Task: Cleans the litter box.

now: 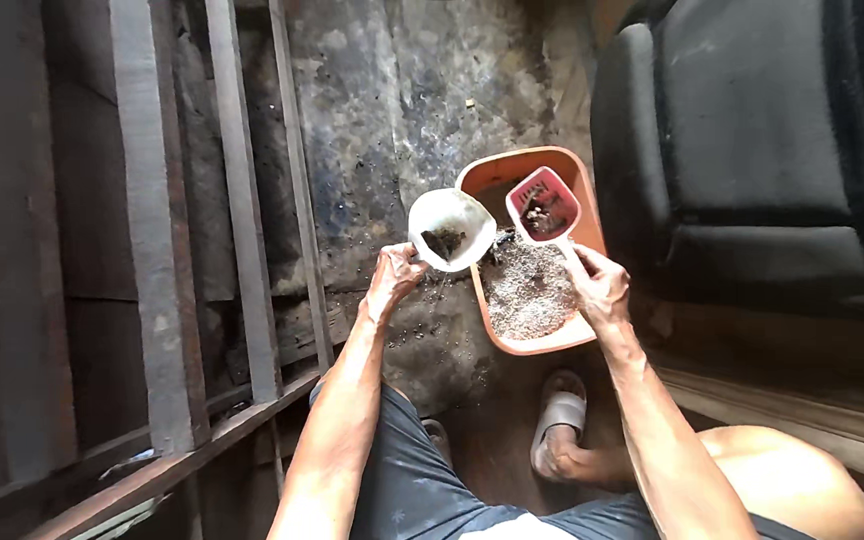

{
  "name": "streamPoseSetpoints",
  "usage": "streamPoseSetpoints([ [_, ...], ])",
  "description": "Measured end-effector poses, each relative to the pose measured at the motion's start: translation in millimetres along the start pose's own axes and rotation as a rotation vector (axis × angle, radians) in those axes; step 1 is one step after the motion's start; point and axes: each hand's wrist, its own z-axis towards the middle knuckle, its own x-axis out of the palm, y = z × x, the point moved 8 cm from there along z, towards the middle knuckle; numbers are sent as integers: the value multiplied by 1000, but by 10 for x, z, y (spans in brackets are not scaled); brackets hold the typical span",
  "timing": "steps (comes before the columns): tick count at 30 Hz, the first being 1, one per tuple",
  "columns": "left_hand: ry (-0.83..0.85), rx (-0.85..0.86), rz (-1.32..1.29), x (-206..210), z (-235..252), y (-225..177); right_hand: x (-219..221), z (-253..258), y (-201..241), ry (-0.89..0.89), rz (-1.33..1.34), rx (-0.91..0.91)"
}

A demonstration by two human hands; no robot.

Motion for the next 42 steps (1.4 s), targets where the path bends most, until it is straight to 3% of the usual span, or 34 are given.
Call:
streamPoseSetpoints([
  [5, 36, -7, 2, 157, 58, -121, 350, -87, 598, -13, -135, -250],
  [11, 64, -42, -8, 182, 106, -154, 314, -241, 562, -1, -41, -274],
  [17, -9, -35, -27, 13, 142, -95, -57, 141, -308, -85, -65, 68],
  [24, -139, 22, -24, -250, 111, -149, -84, -235, -1316, 161, -271, 434],
  [28, -197, 32, -24, -343, 80, -197, -24, -517, -1382, 195, -257, 472],
  [32, -207, 44, -2, -364, 51, -251, 272, -361, -1608, 219, -238, 500],
  [36, -196, 37, -11, -347, 26, -222, 587, -315, -1854, 184, -46, 525],
  [42, -199, 29, -11, -372, 19, -205, 696, -405, -2135, 271, 48, 643],
])
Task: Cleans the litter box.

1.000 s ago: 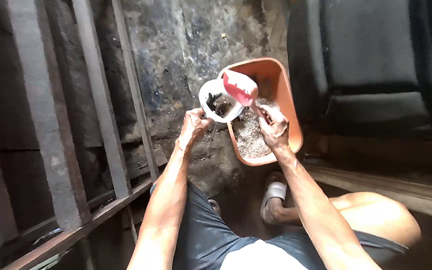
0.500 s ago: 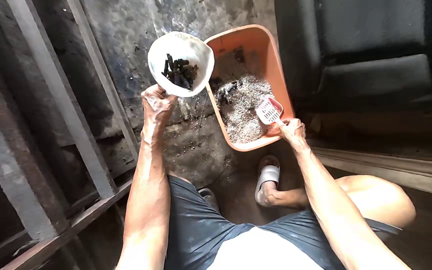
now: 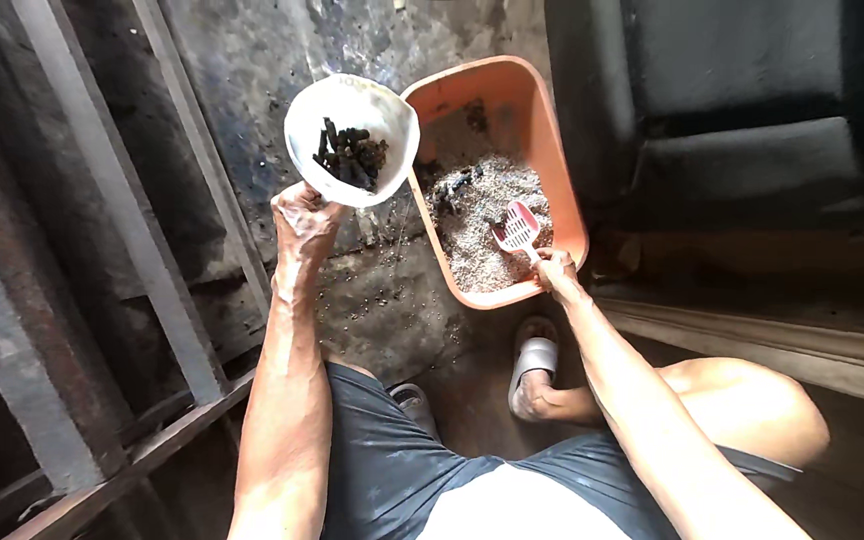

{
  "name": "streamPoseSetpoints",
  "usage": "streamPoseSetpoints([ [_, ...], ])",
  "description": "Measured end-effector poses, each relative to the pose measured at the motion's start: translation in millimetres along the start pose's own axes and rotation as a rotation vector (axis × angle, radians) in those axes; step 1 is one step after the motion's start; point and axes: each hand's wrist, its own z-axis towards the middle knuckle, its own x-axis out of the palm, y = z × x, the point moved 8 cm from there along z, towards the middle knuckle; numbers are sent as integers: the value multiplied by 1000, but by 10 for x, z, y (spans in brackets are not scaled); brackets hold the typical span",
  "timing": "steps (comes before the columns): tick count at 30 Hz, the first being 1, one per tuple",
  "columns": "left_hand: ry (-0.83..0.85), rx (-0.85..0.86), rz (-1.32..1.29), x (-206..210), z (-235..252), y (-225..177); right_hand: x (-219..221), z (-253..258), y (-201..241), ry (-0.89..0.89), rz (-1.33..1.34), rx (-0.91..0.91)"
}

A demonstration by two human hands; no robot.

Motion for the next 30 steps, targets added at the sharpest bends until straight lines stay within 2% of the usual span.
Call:
streamPoseSetpoints([
  [4, -21, 12, 5, -17, 2, -68, -8, -193, -51, 75, 144, -36],
  [11, -34, 68, 7, -1, -15, -143, -79, -507, -33, 70, 230, -74],
  [22, -44, 69, -15, -70, -66, -105, -61, -502, 160, 22, 268, -202],
  [30, -37, 91, -28, -85, -92, -131, -63, -517, 260, 39, 287, -213],
])
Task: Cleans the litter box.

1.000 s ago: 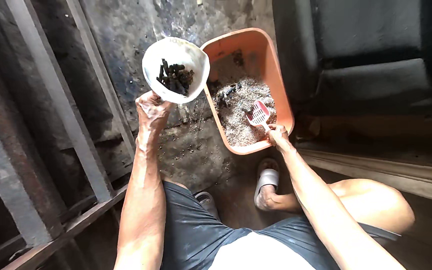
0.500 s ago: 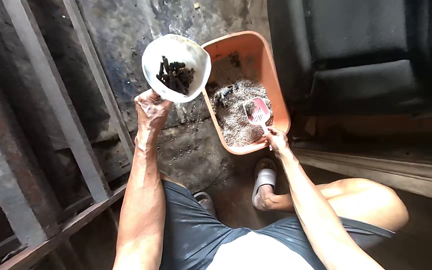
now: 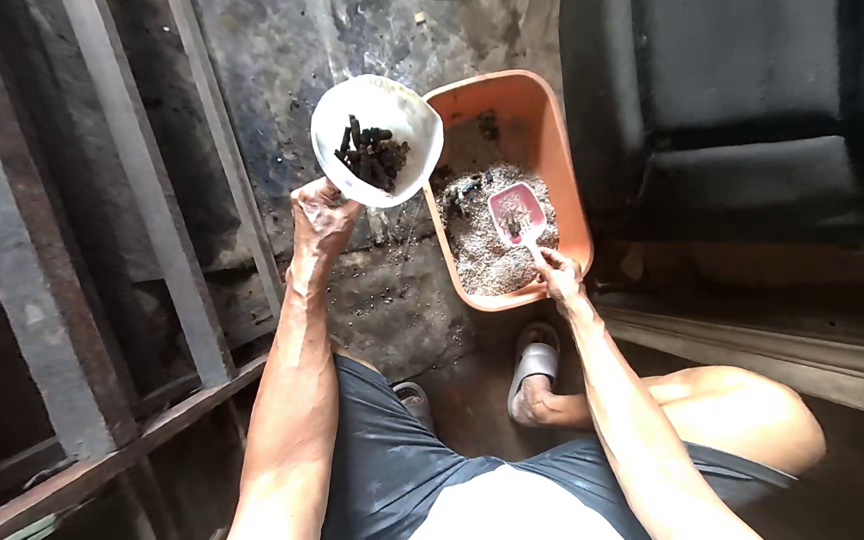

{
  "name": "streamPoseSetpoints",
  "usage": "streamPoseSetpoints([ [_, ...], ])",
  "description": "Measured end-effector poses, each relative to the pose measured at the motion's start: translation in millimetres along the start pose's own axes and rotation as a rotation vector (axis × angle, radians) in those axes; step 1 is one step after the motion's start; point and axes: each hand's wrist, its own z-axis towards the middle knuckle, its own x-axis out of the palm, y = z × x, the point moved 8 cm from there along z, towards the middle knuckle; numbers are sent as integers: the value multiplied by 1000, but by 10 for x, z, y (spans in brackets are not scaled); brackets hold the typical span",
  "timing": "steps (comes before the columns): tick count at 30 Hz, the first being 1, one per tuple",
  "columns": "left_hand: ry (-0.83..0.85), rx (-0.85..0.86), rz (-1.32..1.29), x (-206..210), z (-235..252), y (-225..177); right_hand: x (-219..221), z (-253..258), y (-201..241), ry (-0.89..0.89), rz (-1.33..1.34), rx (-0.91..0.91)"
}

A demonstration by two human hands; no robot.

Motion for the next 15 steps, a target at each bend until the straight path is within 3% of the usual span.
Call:
streamPoseSetpoints([
  [15, 107, -54, 26, 156, -20, 177, -20, -67, 67, -16, -101, -9],
])
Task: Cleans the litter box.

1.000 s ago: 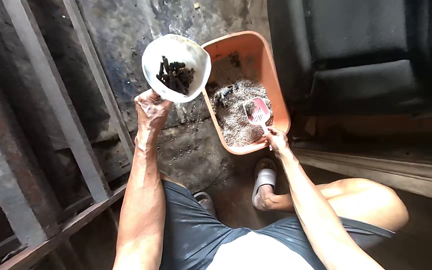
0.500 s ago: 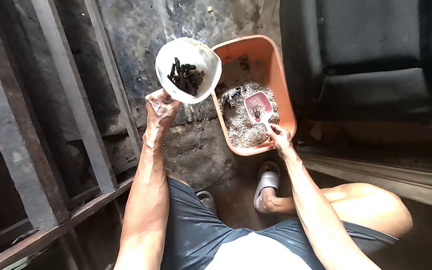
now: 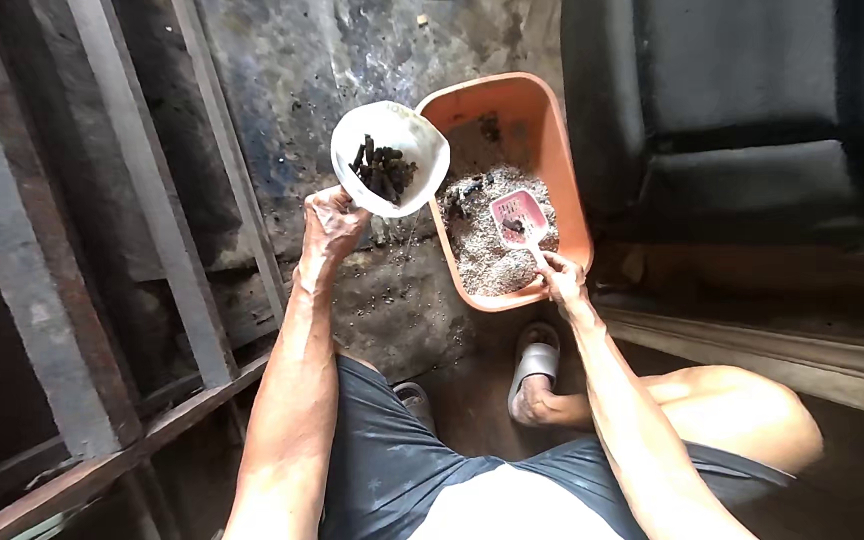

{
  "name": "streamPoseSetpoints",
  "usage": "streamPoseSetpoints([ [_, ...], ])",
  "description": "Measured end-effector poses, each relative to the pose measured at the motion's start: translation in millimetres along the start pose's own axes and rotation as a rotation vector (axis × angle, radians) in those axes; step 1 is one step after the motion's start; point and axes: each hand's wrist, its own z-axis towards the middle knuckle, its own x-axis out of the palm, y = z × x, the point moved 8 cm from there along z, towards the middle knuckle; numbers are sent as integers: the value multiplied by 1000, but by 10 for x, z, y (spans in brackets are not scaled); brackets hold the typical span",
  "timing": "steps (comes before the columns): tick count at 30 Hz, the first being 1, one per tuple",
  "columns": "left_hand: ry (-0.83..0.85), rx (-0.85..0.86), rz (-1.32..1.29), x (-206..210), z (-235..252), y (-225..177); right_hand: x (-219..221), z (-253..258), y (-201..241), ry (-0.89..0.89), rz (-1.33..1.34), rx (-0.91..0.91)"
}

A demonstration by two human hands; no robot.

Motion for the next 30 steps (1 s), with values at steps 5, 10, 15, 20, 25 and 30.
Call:
streamPoseSetpoints([
  [5, 38, 30, 22, 65, -17, 28, -15, -32, 10, -15, -2, -12],
  [10, 84, 33, 0, 128, -31, 92, -47, 24, 92, -25, 25, 11],
  [15, 169, -22, 16, 200, -56, 99, -205, -15, 468, -53, -59, -136],
  [20, 303, -42, 66, 385, -54, 108, -258, -162, 1088, -106, -191, -322],
  [25, 401, -15, 73, 579, -37, 55, 113, -561, 1742, -208, -344, -593],
  [30, 357, -53, -4, 592, 36, 61, 423, -697, 1890, -196, -388, -756],
])
